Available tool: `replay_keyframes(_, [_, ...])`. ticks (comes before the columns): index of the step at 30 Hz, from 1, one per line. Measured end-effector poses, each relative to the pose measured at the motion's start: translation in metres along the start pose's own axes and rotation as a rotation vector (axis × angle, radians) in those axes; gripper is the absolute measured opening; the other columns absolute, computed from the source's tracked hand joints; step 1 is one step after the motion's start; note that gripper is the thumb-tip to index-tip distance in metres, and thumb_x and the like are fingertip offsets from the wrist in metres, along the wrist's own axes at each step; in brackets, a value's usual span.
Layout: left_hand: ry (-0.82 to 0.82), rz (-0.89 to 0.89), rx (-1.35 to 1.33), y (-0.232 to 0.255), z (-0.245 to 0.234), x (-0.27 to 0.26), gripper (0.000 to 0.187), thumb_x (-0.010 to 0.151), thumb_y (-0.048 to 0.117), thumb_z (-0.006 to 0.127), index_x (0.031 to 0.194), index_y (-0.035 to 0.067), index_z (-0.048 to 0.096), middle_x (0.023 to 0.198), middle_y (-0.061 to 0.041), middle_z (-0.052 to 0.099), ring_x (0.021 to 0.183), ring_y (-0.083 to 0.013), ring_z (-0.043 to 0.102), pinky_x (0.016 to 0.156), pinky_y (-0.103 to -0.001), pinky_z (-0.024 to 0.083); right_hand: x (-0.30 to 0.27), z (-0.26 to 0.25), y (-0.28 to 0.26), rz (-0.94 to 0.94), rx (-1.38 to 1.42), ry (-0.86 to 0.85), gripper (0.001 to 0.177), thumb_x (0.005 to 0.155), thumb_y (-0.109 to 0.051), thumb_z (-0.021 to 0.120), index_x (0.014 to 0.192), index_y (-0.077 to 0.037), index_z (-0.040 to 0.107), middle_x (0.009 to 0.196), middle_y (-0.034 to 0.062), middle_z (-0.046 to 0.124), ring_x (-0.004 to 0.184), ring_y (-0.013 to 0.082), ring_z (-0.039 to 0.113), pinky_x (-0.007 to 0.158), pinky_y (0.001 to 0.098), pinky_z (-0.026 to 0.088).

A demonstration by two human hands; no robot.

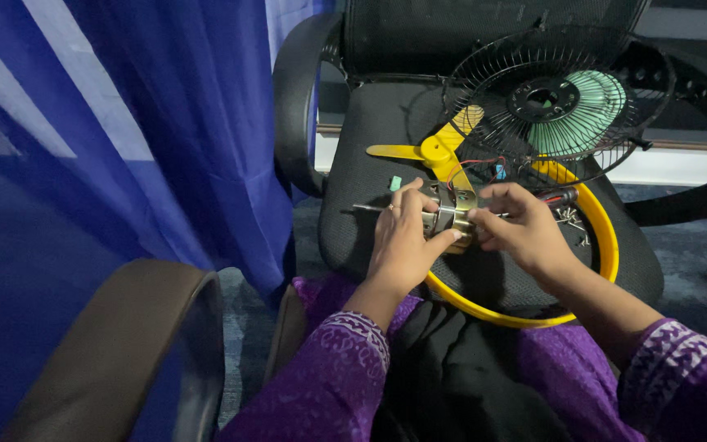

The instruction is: The person disassembles an electric fan by removing the front grille, detaching the fan blades, and then unscrewing and removing the motor housing from the rear grille. The components are placed on a chair.

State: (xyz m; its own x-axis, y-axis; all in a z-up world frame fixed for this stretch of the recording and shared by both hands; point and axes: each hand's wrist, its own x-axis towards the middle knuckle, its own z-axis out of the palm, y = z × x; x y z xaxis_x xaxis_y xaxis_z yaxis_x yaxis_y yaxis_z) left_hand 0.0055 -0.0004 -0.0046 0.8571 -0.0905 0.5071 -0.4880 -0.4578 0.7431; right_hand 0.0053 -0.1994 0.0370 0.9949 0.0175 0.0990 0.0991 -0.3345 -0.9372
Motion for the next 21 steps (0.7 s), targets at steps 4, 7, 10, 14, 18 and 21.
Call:
replay_keyframes(4, [-0.003, -0.005, 0.0, 0.001, -0.001, -0.001, 0.056, 0.076, 0.028, 0.086, 0.116, 0.01, 0.051, 0.156, -0.018, 0.042, 0.131, -0.0431, 0.051, 0.11, -0.054, 0.038, 0.003, -0.003, -0.008, 0.039, -0.016, -0.01, 0.038, 0.091, -0.011, 0.071, 0.125, -0.004, 0.059, 0.093, 0.0123, 0.073, 0.076, 0.0164, 0.071, 0.068, 0.0292, 0.06])
replay_keyframes(7, [-0.009, -0.017, 0.008, 0.002, -0.002, 0.0, 0.057, 0.075, 0.028, 0.086, 0.116, 0.01, 0.051, 0.156, -0.017, 0.042, 0.132, -0.0432, 0.051, 0.11, -0.054, 0.038, 0.006, -0.008, -0.009, 0.061, -0.008, -0.016, 0.036, 0.09, -0.01, 0.071, 0.123, -0.003, 0.059, 0.094, 0.0107, 0.075, 0.077, 0.0158, 0.072, 0.069, 0.0292, 0.061])
replay_keyframes(10, [-0.03, -0.041, 0.014, 0.003, -0.003, 0.0, 0.057, 0.076, 0.028, 0.087, 0.117, 0.011, 0.051, 0.157, -0.017, 0.04, 0.134, -0.0441, 0.048, 0.11, -0.054, 0.037, 0.01, -0.015, 0.0, 0.065, -0.007, -0.003, 0.034, 0.089, -0.007, 0.071, 0.12, -0.001, 0.059, 0.092, 0.012, 0.075, 0.076, 0.0173, 0.072, 0.068, 0.0297, 0.061])
replay_keyframes(14, [-0.038, -0.047, 0.026, 0.003, -0.003, 0.002, 0.056, 0.076, 0.028, 0.087, 0.115, 0.011, 0.051, 0.156, -0.016, 0.041, 0.136, -0.0449, 0.046, 0.11, -0.054, 0.037, 0.02, -0.041, 0.021, -0.06, -0.204, 0.131, 0.026, 0.091, -0.008, 0.073, 0.115, -0.002, 0.065, 0.091, 0.012, 0.076, 0.078, 0.018, 0.071, 0.068, 0.0323, 0.056])
replay_keyframes(18, [-0.002, -0.003, 0.001, -0.001, -0.001, 0.001, 0.055, 0.076, 0.028, 0.087, 0.115, 0.012, 0.051, 0.157, -0.017, 0.043, 0.132, -0.0423, 0.052, 0.11, -0.054, 0.038, 0.014, -0.088, 0.044, -0.12, -0.791, 0.392, 0.027, 0.09, -0.02, 0.077, 0.114, -0.01, 0.074, 0.096, 0.0112, 0.078, 0.084, 0.0227, 0.074, 0.074, 0.0377, 0.056])
replay_keyframes(21, [0.006, 0.012, -0.011, -0.004, 0.001, 0.002, 0.056, 0.076, 0.027, 0.087, 0.115, 0.011, 0.05, 0.156, -0.018, 0.044, 0.131, -0.0425, 0.052, 0.108, -0.053, 0.039, 0.009, -0.106, 0.061, -0.026, -0.992, 0.377, 0.029, 0.093, -0.036, 0.075, 0.116, -0.018, 0.076, 0.093, 0.0071, 0.079, 0.085, 0.0247, 0.074, 0.08, 0.0414, 0.055])
